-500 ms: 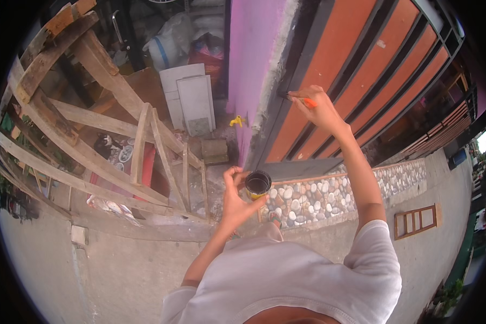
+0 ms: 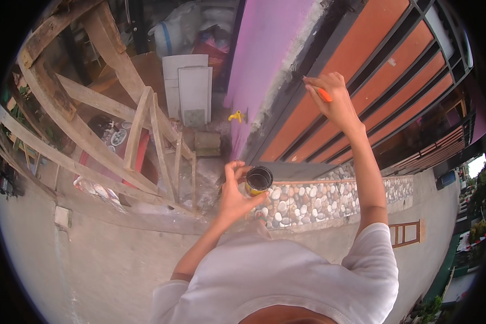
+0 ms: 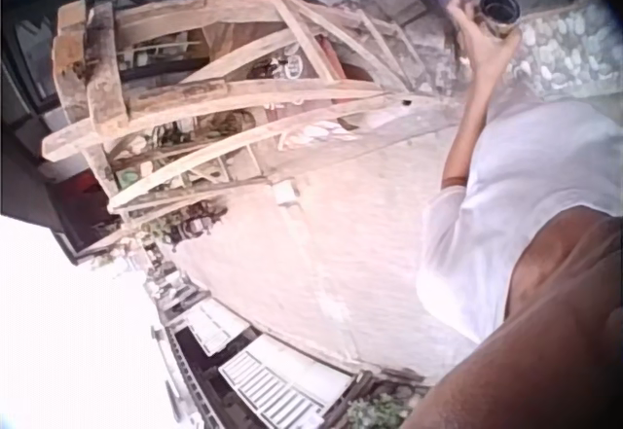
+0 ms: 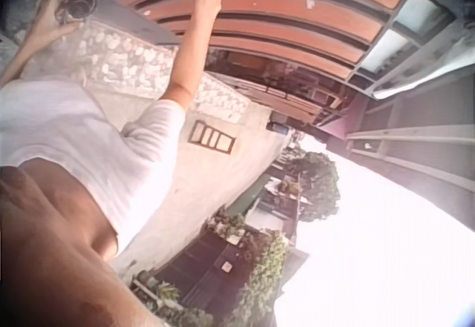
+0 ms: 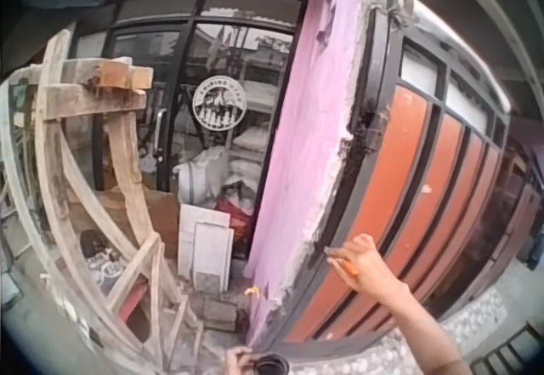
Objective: The person paints the black metal frame of a gate using a brush and a small pot of paint, applying strokes along the vertical and horizontal bars.
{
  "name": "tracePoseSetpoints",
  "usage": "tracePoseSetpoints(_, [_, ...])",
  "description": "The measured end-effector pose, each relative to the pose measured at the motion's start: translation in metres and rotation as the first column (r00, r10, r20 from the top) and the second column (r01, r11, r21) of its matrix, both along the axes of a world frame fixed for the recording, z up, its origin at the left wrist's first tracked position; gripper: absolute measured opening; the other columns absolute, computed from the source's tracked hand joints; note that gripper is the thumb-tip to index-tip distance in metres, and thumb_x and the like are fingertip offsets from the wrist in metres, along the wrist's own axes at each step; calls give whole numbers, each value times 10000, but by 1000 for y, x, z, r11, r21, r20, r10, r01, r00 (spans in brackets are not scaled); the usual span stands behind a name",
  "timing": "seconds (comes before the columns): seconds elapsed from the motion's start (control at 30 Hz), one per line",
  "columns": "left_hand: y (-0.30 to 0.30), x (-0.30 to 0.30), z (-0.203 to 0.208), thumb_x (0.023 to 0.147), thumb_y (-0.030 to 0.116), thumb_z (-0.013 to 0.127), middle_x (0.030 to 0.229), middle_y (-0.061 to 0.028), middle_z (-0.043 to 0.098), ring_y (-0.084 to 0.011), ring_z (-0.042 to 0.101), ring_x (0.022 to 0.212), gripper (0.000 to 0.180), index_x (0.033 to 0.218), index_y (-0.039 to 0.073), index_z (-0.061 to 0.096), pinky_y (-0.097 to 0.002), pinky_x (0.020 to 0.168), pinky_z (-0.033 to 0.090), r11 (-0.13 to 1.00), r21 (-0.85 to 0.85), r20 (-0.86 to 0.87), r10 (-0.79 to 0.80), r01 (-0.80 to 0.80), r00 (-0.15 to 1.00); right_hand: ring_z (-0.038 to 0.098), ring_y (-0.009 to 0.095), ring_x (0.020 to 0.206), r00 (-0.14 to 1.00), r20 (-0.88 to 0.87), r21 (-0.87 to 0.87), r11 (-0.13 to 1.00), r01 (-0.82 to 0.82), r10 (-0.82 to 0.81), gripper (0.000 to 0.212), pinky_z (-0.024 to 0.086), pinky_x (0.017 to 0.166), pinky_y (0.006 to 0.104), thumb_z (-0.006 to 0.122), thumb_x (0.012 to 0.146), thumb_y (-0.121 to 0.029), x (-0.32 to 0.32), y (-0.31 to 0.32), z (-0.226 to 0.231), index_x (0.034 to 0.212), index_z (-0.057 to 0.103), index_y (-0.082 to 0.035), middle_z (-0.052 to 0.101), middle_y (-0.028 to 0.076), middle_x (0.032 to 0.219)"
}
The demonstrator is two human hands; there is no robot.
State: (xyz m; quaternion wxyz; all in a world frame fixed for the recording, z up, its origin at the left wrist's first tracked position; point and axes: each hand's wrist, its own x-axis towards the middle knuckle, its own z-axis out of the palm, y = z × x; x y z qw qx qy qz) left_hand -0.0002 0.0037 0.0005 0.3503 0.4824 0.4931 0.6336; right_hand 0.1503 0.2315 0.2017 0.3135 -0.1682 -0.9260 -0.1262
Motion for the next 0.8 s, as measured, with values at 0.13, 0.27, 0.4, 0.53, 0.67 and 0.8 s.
tracePoseSetpoints(0.13, [0,-3,3,680,91,877,1193,-165,575,-214,597,1107,886,1301,68,245,-371,998,454,999,-38,-9,8,-9,1000,520,213,755,976,-207,145,985,92,-61,187,407,900,351,689,895,-106,-1,-3,28,1063,725,-31,588,70,746])
tracePoseSetpoints(0.27, [2,-1,-3,653,156,881,1187,-162,631,-281,628,1092,870,1280,68,284,-417,975,473,999,-25,21,35,-34,999,522,218,748,1000,15,-153,988,-20,23,193,409,897,363,680,907,-123,-5,-13,16,1068,724,-26,595,76,734])
tracePoseSetpoints(0.4, [4,-3,-2,678,108,880,1190,-166,585,-217,595,1115,891,1300,64,242,-387,1016,446,999,-31,-20,-13,12,1000,535,214,775,999,3,5,999,48,-48,194,405,909,368,682,906,-127,-1,0,14,1064,723,-22,606,70,736])
tracePoseSetpoints(0.53, [3,-5,-4,668,126,874,1189,-163,605,-247,610,1097,876,1290,62,261,-405,996,457,1000,-15,-13,23,-23,1000,550,205,746,951,-308,315,942,118,-17,183,430,845,350,708,883,-110,-3,6,42,1043,719,-23,608,47,733])
tracePoseSetpoints(0.67, [4,-6,-4,661,150,870,1167,-164,627,-275,626,1072,871,1292,61,276,-411,972,470,999,1,-6,41,-41,999,557,223,725,976,-213,73,997,-28,43,162,458,874,358,718,886,-139,-16,-5,34,1002,728,-26,637,76,725])
tracePoseSetpoints(0.8, [4,-5,-3,663,145,865,1157,-163,625,-268,620,1083,867,1294,60,276,-409,976,465,999,-11,1,34,-34,999,618,262,715,996,-92,122,992,17,-6,177,481,959,407,721,891,-176,-26,7,39,945,718,-8,635,119,645])
